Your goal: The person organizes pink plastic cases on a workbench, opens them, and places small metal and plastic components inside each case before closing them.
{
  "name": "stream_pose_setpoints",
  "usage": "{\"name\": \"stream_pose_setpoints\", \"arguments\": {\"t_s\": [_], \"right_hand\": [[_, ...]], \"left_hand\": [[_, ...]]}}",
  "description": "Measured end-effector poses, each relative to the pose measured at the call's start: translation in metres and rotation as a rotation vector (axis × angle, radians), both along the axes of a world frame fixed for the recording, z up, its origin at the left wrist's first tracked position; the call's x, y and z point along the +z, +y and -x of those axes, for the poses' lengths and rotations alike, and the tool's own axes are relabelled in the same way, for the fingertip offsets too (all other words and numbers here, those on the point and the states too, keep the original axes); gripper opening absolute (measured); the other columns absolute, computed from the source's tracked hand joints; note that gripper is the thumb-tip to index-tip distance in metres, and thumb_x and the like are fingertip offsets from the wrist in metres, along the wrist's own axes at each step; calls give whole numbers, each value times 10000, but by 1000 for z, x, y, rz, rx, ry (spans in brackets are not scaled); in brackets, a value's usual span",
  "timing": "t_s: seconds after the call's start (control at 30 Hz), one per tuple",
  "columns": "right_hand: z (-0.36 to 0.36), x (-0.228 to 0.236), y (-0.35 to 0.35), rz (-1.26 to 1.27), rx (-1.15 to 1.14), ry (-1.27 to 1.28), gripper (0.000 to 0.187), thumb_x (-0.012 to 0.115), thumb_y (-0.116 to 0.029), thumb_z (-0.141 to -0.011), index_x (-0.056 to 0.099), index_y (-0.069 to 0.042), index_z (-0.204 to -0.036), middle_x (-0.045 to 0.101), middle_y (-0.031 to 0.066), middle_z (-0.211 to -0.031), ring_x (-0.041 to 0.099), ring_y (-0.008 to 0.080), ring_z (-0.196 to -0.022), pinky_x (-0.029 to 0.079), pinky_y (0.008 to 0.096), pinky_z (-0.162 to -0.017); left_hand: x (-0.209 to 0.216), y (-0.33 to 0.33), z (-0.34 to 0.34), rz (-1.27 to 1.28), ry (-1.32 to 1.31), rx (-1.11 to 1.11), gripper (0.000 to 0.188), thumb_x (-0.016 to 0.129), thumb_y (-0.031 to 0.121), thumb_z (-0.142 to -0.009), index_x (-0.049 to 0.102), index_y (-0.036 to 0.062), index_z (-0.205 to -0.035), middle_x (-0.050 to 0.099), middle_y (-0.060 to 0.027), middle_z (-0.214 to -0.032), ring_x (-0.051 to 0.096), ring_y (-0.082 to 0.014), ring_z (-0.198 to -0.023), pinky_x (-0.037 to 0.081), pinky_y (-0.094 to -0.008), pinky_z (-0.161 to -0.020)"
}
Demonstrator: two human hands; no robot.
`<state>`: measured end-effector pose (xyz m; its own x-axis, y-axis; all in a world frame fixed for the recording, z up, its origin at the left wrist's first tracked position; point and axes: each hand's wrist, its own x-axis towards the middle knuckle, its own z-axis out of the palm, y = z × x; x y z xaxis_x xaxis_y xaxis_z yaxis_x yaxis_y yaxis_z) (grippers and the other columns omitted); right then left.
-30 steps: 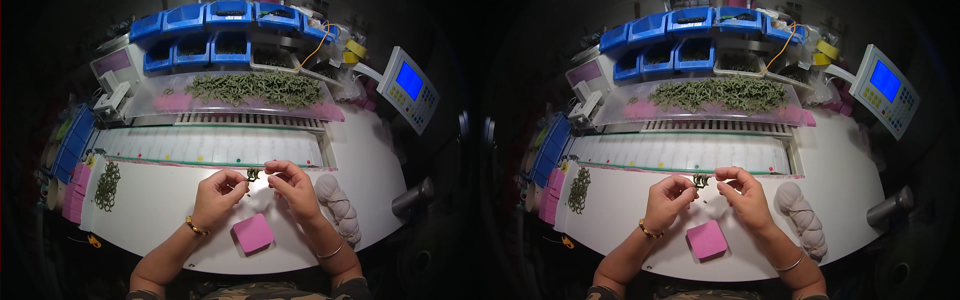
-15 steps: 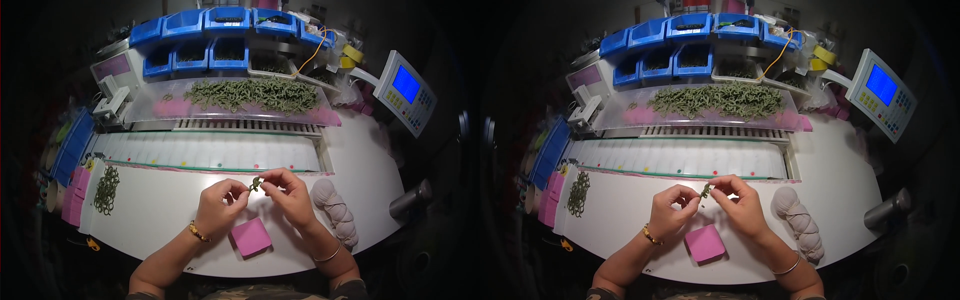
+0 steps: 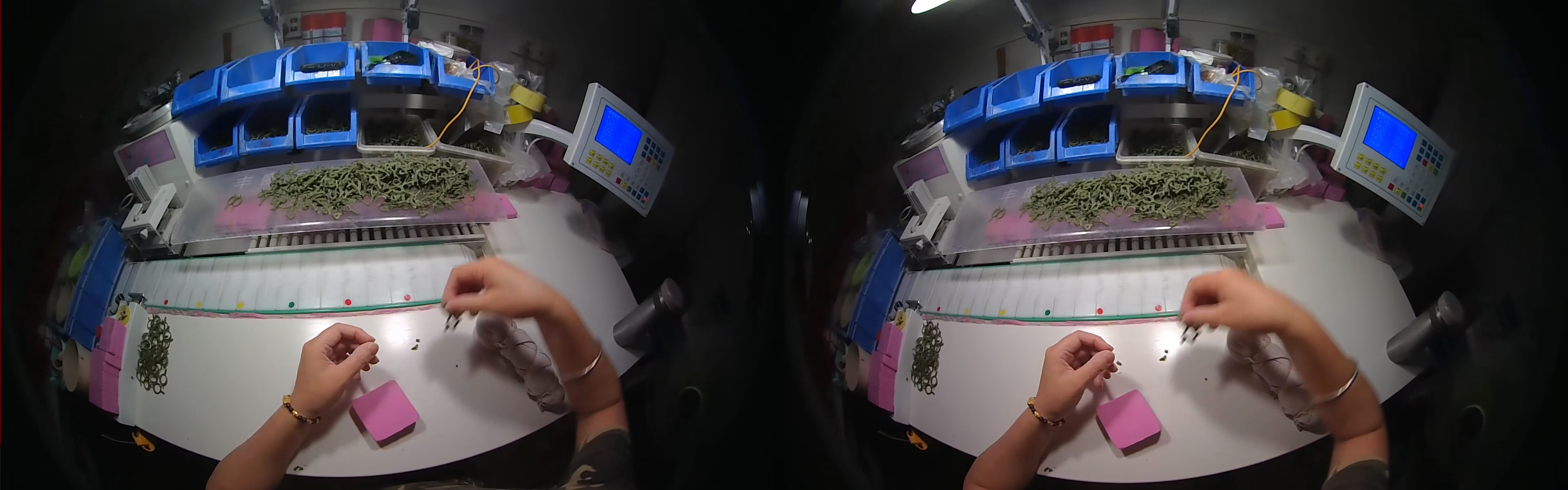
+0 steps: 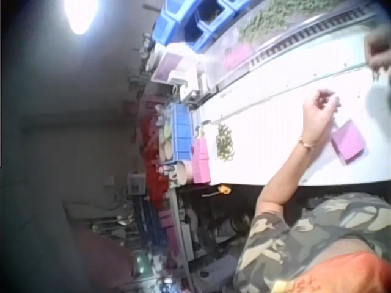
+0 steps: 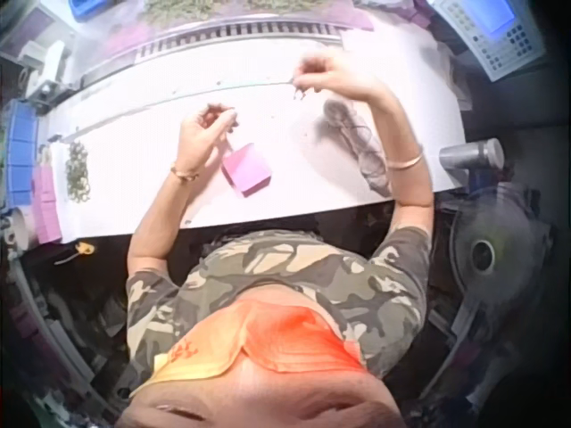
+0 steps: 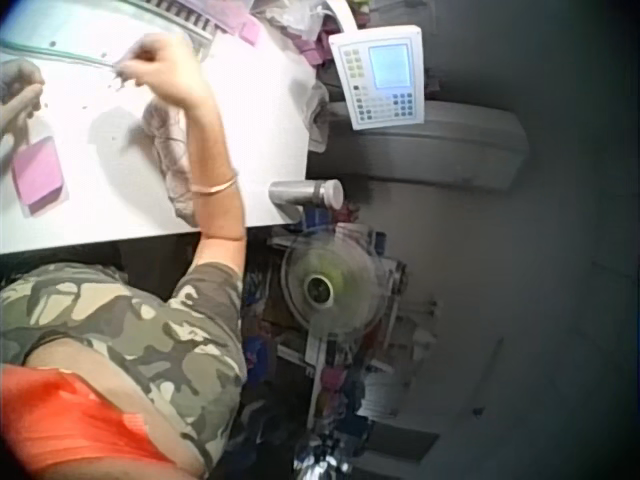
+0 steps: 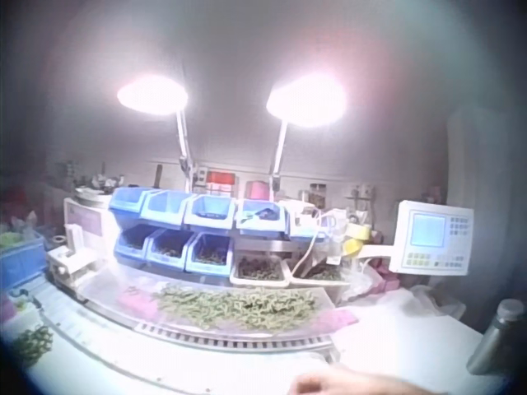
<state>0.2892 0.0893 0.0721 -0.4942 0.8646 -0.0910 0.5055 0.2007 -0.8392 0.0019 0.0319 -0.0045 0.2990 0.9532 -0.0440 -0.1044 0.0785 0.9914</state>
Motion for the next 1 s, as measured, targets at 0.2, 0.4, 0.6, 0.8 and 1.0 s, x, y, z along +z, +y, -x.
{"name": "stream_pose_setpoints", "arguments": {"t_s": [0.2,0.4,0.6,0.8,1.0], "right_hand": [[-69,63,89,-219,-629,358,504,685,-265,-914,548,-35,-1341,700,34,-1113,662,82,-857,475,227,-708],[-68,20,65,-208,-671,423,453,658,-237,-927,565,-6,-1305,704,52,-1089,674,107,-861,485,236,-682],[-26,-10,-33,-127,-477,205,221,659,-151,-903,699,-29,-1083,709,35,-947,625,75,-789,492,238,-641],[7,-16,-106,-319,-186,-64,266,688,-132,-881,679,-61,-1138,688,103,-1102,666,187,-897,537,287,-698],[44,-36,-137,-552,66,-141,489,736,-165,-827,595,-96,-1291,557,142,-1333,588,337,-1123,508,396,-928]], "left_hand": [[-4,4,-5,57,-61,-24,144,690,100,-910,628,3,-996,685,-55,-878,658,-104,-777,511,-220,-652],[1,0,-6,39,-55,22,95,671,59,-916,625,4,-979,681,-71,-843,644,-90,-714,507,-200,-601],[3,-11,0,-197,289,-75,193,756,119,-843,624,31,-953,676,-55,-894,642,-141,-830,531,-277,-742],[13,-47,4,-713,750,-348,572,869,406,-683,605,63,-1058,474,-188,-1223,460,-355,-1154,437,-411,-966],[2,-61,9,-614,689,-263,476,827,288,-703,599,61,-1054,479,-176,-1144,505,-341,-1072,463,-391,-918]]}}
